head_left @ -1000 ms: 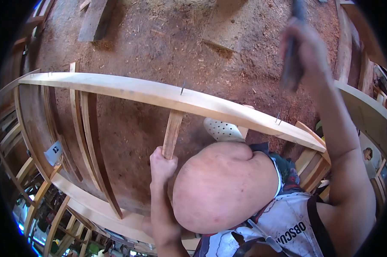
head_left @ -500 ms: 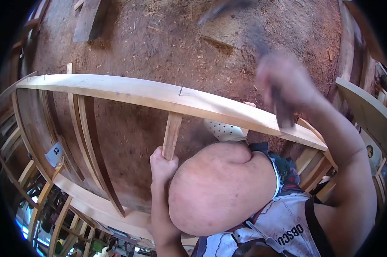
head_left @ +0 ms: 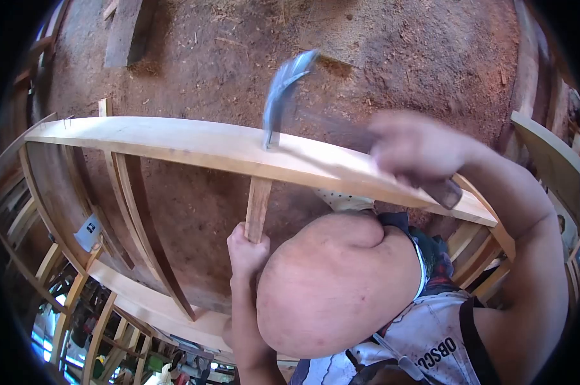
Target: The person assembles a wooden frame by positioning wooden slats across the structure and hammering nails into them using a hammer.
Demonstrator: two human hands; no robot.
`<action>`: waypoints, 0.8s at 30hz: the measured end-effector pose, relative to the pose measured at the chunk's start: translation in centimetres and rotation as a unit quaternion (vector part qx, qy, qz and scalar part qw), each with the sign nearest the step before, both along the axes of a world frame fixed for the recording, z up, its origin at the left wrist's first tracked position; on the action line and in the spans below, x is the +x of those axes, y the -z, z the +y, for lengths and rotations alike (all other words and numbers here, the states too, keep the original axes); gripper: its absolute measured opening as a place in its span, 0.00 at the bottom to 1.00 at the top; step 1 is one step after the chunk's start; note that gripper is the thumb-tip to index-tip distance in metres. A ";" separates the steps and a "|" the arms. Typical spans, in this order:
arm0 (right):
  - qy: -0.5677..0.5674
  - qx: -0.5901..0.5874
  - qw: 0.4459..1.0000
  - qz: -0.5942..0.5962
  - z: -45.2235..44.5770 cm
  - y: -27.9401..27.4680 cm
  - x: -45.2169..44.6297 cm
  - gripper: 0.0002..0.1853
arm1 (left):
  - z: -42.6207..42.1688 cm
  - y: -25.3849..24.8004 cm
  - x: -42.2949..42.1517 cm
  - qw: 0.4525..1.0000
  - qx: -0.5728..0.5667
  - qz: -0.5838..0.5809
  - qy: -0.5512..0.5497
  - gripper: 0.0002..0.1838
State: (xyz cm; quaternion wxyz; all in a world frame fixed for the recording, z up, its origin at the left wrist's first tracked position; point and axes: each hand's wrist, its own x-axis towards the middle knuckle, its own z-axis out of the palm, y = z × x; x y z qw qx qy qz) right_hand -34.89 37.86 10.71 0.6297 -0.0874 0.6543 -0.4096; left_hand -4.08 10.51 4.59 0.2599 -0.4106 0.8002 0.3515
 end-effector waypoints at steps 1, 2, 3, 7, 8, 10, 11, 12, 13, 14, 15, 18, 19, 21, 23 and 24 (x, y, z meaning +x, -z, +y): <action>-0.022 -0.056 0.996 -0.073 -0.4 0.8 1.0 0.12 | -0.1 -0.1 0.0 1.000 -0.005 0.001 0.006 0.13; -0.023 -0.059 0.995 -0.072 -0.5 0.7 0.4 0.12 | 0.0 0.0 -0.1 1.000 -0.011 0.005 0.008 0.13; 0.048 -0.067 0.991 -0.101 -0.6 0.4 -0.3 0.12 | -0.1 -0.2 0.4 1.000 -0.013 -0.002 0.009 0.13; 0.152 -0.054 0.982 -0.096 -1.0 -0.1 -0.5 0.11 | -0.1 0.2 0.6 1.000 0.011 -0.008 -0.004 0.13; 0.159 -0.040 0.980 -0.111 -1.1 -0.1 -0.7 0.11 | -0.1 0.3 0.3 1.000 0.013 -0.012 -0.013 0.14; -0.016 0.002 0.978 -0.206 -1.1 0.0 -1.4 0.13 | -0.1 0.5 0.7 1.000 0.007 0.000 -0.009 0.14; 0.007 -0.001 0.979 -0.203 -1.0 0.4 -1.5 0.14 | -0.1 0.7 0.7 1.000 0.001 0.013 -0.007 0.14; 0.030 -0.004 0.979 -0.203 -0.7 0.8 -1.4 0.15 | -0.2 0.7 0.9 1.000 0.000 0.011 -0.006 0.14; 0.030 -0.007 0.978 -0.208 -0.4 1.3 -1.1 0.15 | -0.3 0.4 1.0 1.000 0.014 0.016 -0.011 0.15; 0.071 -0.047 0.982 -0.169 -0.1 1.8 -1.1 0.17 | -0.2 0.5 0.9 0.999 0.026 0.026 -0.020 0.15; 0.114 -0.085 0.981 -0.131 0.4 2.1 -1.1 0.19 | -0.1 0.5 0.6 0.999 0.024 0.023 -0.022 0.15; 0.195 -0.125 0.968 -0.097 0.7 2.8 -2.5 0.23 | 0.0 1.1 -1.6 0.991 0.092 0.093 -0.019 0.16; 0.202 -0.100 0.972 -0.070 0.3 2.9 -3.3 0.19 | -0.1 1.3 -2.9 0.986 0.111 0.120 -0.016 0.16; 0.251 -0.057 0.965 -0.045 -0.7 3.3 -4.3 0.10 | 0.2 0.9 -6.1 0.982 0.123 0.145 -0.015 0.17; 0.229 -0.022 0.973 -0.008 -1.2 4.0 -4.2 0.10 | 1.6 -0.4 -9.8 0.998 0.045 0.030 -0.027 0.15; 0.209 -0.008 0.978 0.004 -1.3 4.4 -3.8 0.10 | 1.5 -0.1 -9.5 0.998 0.041 0.029 -0.031 0.15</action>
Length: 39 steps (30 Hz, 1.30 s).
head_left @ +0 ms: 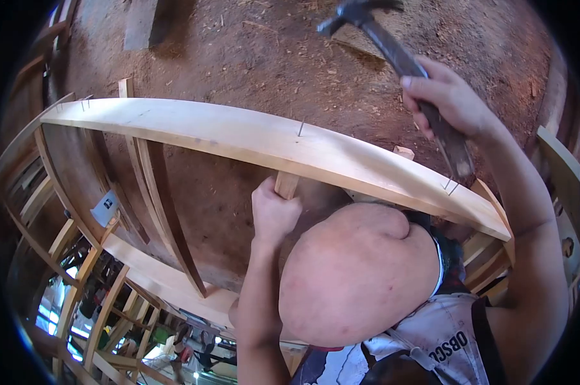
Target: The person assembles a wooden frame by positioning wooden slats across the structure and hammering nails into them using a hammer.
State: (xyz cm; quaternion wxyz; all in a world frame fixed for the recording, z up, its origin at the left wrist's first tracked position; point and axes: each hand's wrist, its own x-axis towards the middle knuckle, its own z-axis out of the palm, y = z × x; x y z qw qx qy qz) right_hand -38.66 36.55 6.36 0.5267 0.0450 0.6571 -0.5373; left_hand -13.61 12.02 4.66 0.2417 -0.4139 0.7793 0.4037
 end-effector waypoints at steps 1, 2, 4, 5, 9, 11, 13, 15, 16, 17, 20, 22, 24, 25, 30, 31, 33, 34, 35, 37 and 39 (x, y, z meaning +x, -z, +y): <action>-0.028 -0.004 0.999 -0.045 -0.2 -0.4 0.4 0.11 | 0.0 0.4 0.3 0.999 -0.042 0.000 0.017 0.14; -0.055 -0.006 0.994 -0.092 -0.2 -0.9 1.0 0.11 | 0.2 0.6 0.7 0.996 -0.081 -0.003 0.037 0.13; -0.155 -0.051 0.977 -0.136 0.5 -0.4 1.7 0.14 | 0.4 0.6 0.8 0.996 -0.088 -0.003 0.031 0.13; -0.113 -0.009 0.988 -0.109 0.9 -1.4 1.3 0.15 | 0.5 0.6 0.7 0.995 -0.096 0.001 0.025 0.12; 0.132 0.094 0.983 0.085 4.1 -1.8 -2.0 0.14 | 0.5 0.5 0.4 0.995 -0.095 0.011 0.025 0.12; 0.172 0.102 0.973 0.115 5.1 0.0 -3.1 0.14 | 0.4 0.6 0.4 0.995 -0.088 0.001 0.037 0.11; 0.214 0.129 0.956 0.157 2.8 1.4 -1.7 0.14 | 0.3 0.6 0.5 0.996 -0.088 -0.008 0.034 0.11; -0.078 0.052 0.996 -0.001 0.1 -0.9 1.6 0.14 | 0.5 0.4 0.4 0.996 -0.086 -0.015 0.034 0.11; -0.245 0.010 0.965 -0.088 -1.0 -1.7 2.3 0.15 | 0.7 0.1 0.4 0.996 -0.084 0.001 0.019 0.11; -0.172 0.019 0.980 -0.096 -0.8 -2.1 1.1 0.15 | 0.7 0.1 0.3 0.996 -0.083 0.019 0.002 0.11; 0.043 0.093 0.994 0.027 0.8 -2.5 -1.1 0.11 | 0.6 0.7 0.6 0.995 -0.091 0.046 0.017 0.11; 0.140 0.135 0.974 0.117 2.3 -1.4 -3.0 0.14 | 0.5 0.6 0.7 0.996 -0.082 0.020 0.022 0.11; 0.216 0.092 0.961 0.144 2.4 1.1 -2.8 0.14 | 0.4 0.7 0.6 0.996 -0.083 0.004 0.025 0.11; 0.000 0.000 0.963 0.268 2.8 2.4 -0.8 0.13 | 0.3 0.9 0.8 0.996 -0.088 0.004 0.028 0.11; -0.098 -0.001 0.990 -0.103 -0.7 -2.1 0.3 0.12 | 0.4 0.8 0.9 0.996 -0.084 0.032 0.010 0.11; -0.039 0.026 0.998 -0.046 -0.3 -2.0 -0.6 0.11 | 0.4 1.0 0.8 0.995 -0.087 0.046 0.011 0.11; 0.060 0.066 0.994 0.057 0.8 -1.0 -1.9 0.11 | 0.5 1.2 1.2 0.995 -0.080 0.049 0.023 0.11; 0.093 0.071 0.987 0.113 1.0 -0.3 -3.0 0.11 | 0.4 1.4 1.1 0.995 -0.089 0.032 0.024 0.11; 0.120 0.085 0.982 0.122 0.6 0.4 -2.5 0.11 | 0.4 1.4 1.1 0.995 -0.100 0.016 0.025 0.11; -0.134 0.065 0.988 -0.030 -0.5 -1.2 0.1 0.10 | 0.3 1.7 1.4 0.996 -0.088 0.015 0.020 0.11; -0.267 0.055 0.956 -0.111 -1.7 -2.1 1.5 0.13 | 0.1 1.3 1.3 0.997 -0.078 0.011 0.021 0.11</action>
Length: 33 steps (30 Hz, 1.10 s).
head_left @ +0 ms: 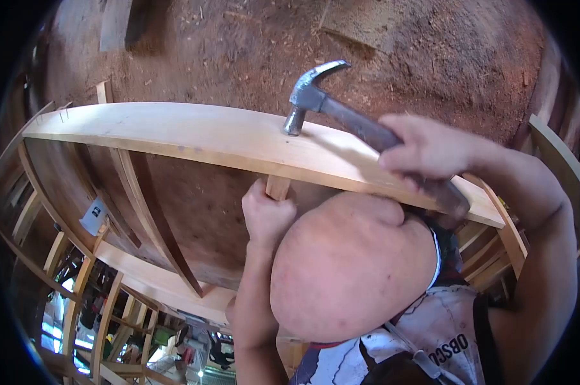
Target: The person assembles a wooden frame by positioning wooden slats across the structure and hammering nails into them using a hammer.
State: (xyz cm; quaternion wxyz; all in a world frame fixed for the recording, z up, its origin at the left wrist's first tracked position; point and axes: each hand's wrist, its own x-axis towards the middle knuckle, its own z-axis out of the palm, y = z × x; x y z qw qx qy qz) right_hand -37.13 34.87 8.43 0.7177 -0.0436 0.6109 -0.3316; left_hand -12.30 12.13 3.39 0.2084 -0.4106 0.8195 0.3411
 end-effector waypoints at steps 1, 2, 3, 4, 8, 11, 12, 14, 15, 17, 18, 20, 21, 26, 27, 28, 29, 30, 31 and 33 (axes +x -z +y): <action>0.026 -0.025 0.999 0.009 -0.1 0.7 -0.6 0.14 | 0.1 0.0 -0.4 1.000 -0.001 0.010 0.002 0.11; 0.136 -0.041 0.990 0.005 0.2 0.5 -1.2 0.12 | 0.2 -0.1 -0.3 1.000 -0.001 0.012 0.002 0.11; 0.197 0.001 0.978 0.073 0.3 -0.1 -1.5 0.11 | 0.1 0.3 -0.4 1.000 -0.001 0.015 0.000 0.11; 0.251 -0.013 0.960 0.121 0.8 0.3 -2.6 0.11 | -0.1 0.5 -0.1 1.000 -0.001 0.011 0.006 0.11; 0.305 -0.025 0.936 0.174 0.7 1.3 -1.6 0.14 | -0.1 0.6 0.3 1.000 -0.004 0.000 0.013 0.11; -0.061 -0.064 0.996 0.015 -0.3 0.1 0.8 0.13 | 0.2 -0.2 0.0 0.999 0.016 0.029 -0.022 0.10; 0.029 -0.066 0.997 0.023 -0.2 0.1 -0.5 0.14 | 0.5 -0.7 -0.7 0.998 -0.015 0.056 -0.011 0.10; 0.218 -0.026 0.974 0.046 -0.3 -0.8 -1.5 0.14 | 0.2 -0.5 -0.4 0.999 -0.008 0.040 -0.008 0.10; 0.309 -0.021 0.944 0.117 -0.6 -1.2 -2.0 0.13 | 0.1 -0.2 -0.4 1.000 0.005 0.018 -0.005 0.11; 0.371 -0.020 0.913 0.168 0.3 -0.1 -4.4 0.13 | 0.1 -0.2 -0.5 1.000 0.024 -0.006 -0.005 0.11; 0.371 -0.018 0.913 0.167 0.3 0.1 -3.9 0.13 | 0.1 0.1 -0.2 1.000 0.023 -0.006 -0.007 0.11; 0.346 -0.007 0.929 0.131 0.1 0.4 -2.0 0.09 | -0.1 0.2 -0.3 1.000 0.021 -0.003 -0.008 0.11; 0.226 -0.023 0.963 0.148 -0.1 0.1 -0.3 0.08 | -0.1 0.1 -0.5 1.000 0.029 -0.001 -0.007 0.10; 0.172 -0.023 0.985 0.012 -0.4 0.5 1.3 0.12 | -0.4 -0.7 -0.4 0.999 0.027 0.023 0.010 0.11; 0.159 -0.029 0.987 0.018 -0.2 0.6 1.2 0.12 | -0.7 -0.4 -0.4 0.999 0.022 -0.005 0.034 0.12; 0.111 -0.045 0.993 -0.021 0.2 0.6 1.1 0.13 | -0.8 -0.1 -0.4 0.998 0.019 -0.032 0.054 0.13; 0.053 -0.056 0.995 -0.061 0.0 0.0 0.9 0.13 | -0.8 -0.2 -0.5 0.999 0.020 -0.026 0.030 0.13; 0.062 -0.020 0.997 -0.031 -0.8 -1.3 0.6 0.12 | -0.9 -0.2 -0.6 0.998 0.009 -0.022 0.061 0.14; 0.095 -0.015 0.995 -0.019 -0.9 -1.6 0.6 0.13 | -0.9 -0.4 -0.7 0.996 -0.001 -0.019 0.085 0.15; 0.157 0.013 0.987 0.026 -1.9 -3.7 0.7 0.15 | -1.1 -1.0 -0.7 0.996 0.015 -0.007 0.084 0.13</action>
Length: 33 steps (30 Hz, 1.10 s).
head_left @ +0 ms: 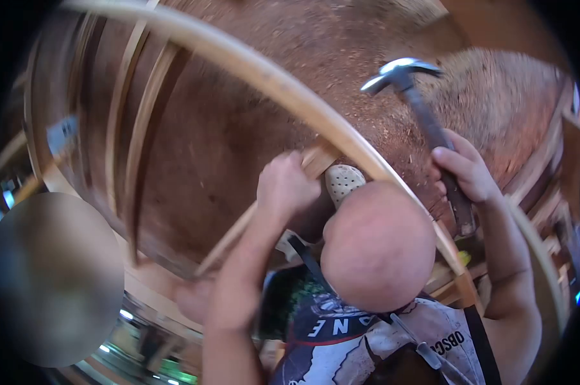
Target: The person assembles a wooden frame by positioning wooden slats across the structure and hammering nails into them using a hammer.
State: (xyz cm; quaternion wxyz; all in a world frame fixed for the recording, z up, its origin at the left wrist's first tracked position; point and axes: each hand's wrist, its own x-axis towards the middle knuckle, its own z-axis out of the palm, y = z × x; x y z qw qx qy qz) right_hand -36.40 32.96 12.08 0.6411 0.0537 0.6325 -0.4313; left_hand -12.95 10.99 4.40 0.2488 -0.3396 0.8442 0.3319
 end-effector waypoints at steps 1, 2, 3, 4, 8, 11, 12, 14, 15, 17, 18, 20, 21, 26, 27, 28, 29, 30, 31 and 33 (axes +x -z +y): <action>0.040 -0.018 0.999 0.022 -0.2 -0.2 0.6 0.16 | -0.2 0.0 0.2 1.000 0.000 0.010 -0.010 0.13; 0.003 -0.011 1.000 0.028 0.0 -0.2 0.9 0.16 | -0.3 -0.1 0.4 1.000 0.001 0.020 -0.015 0.14; -0.067 -0.023 0.997 0.014 0.5 -0.2 1.1 0.17 | -0.3 -0.1 0.7 0.998 0.009 0.026 -0.050 0.14; -0.132 -0.034 0.991 0.000 0.5 -0.1 1.5 0.18 | -0.6 0.1 0.9 0.998 0.018 0.043 -0.043 0.15; -0.081 0.026 0.993 0.084 -0.4 -1.7 3.5 0.21 | -1.5 -0.7 1.3 0.994 0.083 0.074 -0.022 0.18; -0.222 0.132 0.913 0.317 -0.9 -1.9 5.4 0.18 | -1.9 0.4 1.6 0.988 0.128 0.087 -0.027 0.22; -0.322 0.145 0.864 0.359 -1.0 -2.1 7.3 0.18 | -2.3 0.8 2.0 0.986 0.133 0.100 -0.030 0.22; -0.452 0.114 0.800 0.377 -1.0 -2.1 11.6 0.17 | -3.1 0.8 2.0 0.972 0.216 0.095 0.006 0.26; -0.467 0.108 0.786 0.390 -0.5 -1.9 13.5 0.17 | -3.6 0.8 2.6 0.965 0.233 0.121 0.014 0.31; -0.462 0.106 0.772 0.423 1.0 -1.3 15.6 0.17 | -3.3 1.5 3.1 0.965 0.220 0.139 0.026 0.30; -0.442 0.109 0.771 0.445 2.0 -0.9 16.0 0.16 | -3.3 1.9 3.2 0.968 0.203 0.145 0.036 0.30; -0.383 0.127 0.772 0.491 4.5 -0.4 16.1 0.16 | -3.0 2.0 3.0 0.970 0.206 0.126 0.042 0.29; -0.344 0.140 0.775 0.512 6.1 -0.3 16.3 0.16 | -3.0 2.1 3.0 0.970 0.201 0.133 0.037 0.28; -0.132 0.243 0.769 0.577 16.6 -1.8 14.3 0.15 | -2.6 3.3 2.0 0.967 0.203 0.155 0.022 0.27; -0.094 0.252 0.775 0.572 17.7 -1.3 15.2 0.13 | -2.6 2.7 2.0 0.967 0.194 0.161 0.021 0.28; -0.056 0.259 0.779 0.568 18.8 -0.7 16.0 0.11 | -2.4 2.6 2.0 0.970 0.194 0.147 -0.005 0.28; 0.003 0.247 0.791 0.559 20.2 0.4 16.4 0.09 | -2.7 1.6 2.2 0.968 0.206 0.144 -0.004 0.29; 0.060 0.239 0.804 0.542 22.0 1.6 17.0 0.08 | -2.5 1.8 1.9 0.969 0.203 0.142 -0.003 0.29; 0.116 0.240 0.798 0.540 23.4 2.8 17.5 0.07 | -2.6 0.8 1.7 0.973 0.202 0.112 0.001 0.30; 0.196 0.231 0.783 0.543 25.9 5.4 18.3 0.06 | -2.3 1.5 2.4 0.970 0.205 0.131 -0.009 0.29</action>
